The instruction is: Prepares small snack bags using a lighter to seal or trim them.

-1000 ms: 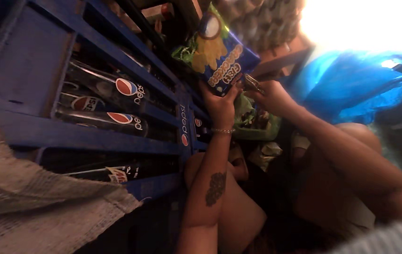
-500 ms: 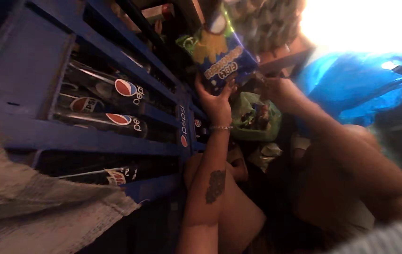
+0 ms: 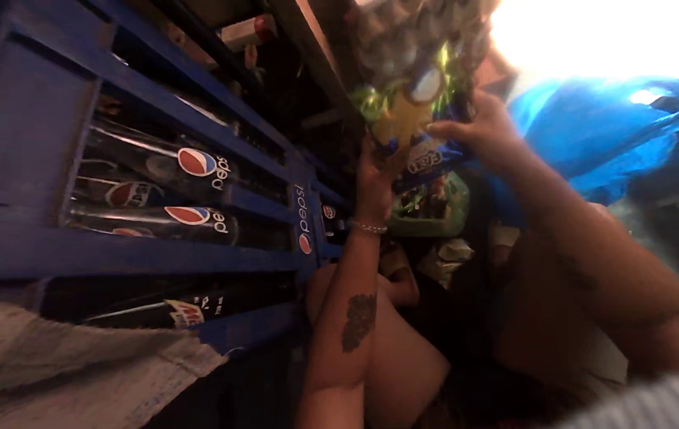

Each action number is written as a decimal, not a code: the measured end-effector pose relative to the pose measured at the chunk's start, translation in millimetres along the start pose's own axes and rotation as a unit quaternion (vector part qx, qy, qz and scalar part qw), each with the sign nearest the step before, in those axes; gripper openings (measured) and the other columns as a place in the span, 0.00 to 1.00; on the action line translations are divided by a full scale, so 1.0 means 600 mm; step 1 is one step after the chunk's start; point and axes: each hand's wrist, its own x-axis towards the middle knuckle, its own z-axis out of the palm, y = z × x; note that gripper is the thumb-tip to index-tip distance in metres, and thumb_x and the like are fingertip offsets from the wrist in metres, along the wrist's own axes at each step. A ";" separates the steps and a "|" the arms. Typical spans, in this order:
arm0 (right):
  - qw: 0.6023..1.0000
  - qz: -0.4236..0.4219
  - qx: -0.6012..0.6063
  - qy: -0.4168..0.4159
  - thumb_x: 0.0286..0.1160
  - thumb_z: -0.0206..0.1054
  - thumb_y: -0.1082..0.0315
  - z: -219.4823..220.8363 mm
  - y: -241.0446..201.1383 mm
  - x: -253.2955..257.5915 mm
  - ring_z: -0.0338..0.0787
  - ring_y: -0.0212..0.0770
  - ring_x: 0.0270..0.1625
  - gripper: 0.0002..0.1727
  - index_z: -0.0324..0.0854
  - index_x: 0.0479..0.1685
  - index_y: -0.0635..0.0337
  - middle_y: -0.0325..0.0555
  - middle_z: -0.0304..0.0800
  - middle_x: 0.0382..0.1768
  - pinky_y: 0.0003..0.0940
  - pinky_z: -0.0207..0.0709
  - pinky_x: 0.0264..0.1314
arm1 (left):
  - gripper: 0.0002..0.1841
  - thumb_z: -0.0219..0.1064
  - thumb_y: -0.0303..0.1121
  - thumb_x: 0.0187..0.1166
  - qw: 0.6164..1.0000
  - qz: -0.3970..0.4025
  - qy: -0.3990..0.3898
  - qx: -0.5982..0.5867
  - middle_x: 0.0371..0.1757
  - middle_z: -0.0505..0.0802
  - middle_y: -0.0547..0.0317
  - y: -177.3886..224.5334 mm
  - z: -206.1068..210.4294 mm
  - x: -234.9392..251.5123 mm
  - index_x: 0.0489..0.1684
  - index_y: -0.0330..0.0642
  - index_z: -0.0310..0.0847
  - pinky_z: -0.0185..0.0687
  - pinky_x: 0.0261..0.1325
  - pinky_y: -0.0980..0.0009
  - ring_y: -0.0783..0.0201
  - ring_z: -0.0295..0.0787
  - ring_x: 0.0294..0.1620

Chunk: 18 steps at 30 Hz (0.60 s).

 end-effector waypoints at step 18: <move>0.990 0.049 -0.121 -0.053 0.83 0.68 0.56 0.005 0.057 0.006 0.83 0.28 0.34 0.18 0.82 0.58 0.60 0.40 0.86 0.38 0.29 0.81 0.40 | 0.37 0.79 0.35 0.72 0.965 -0.028 0.115 0.233 0.65 0.88 0.49 0.012 -0.044 0.022 0.79 0.32 0.65 0.83 0.70 0.66 0.66 0.87 0.64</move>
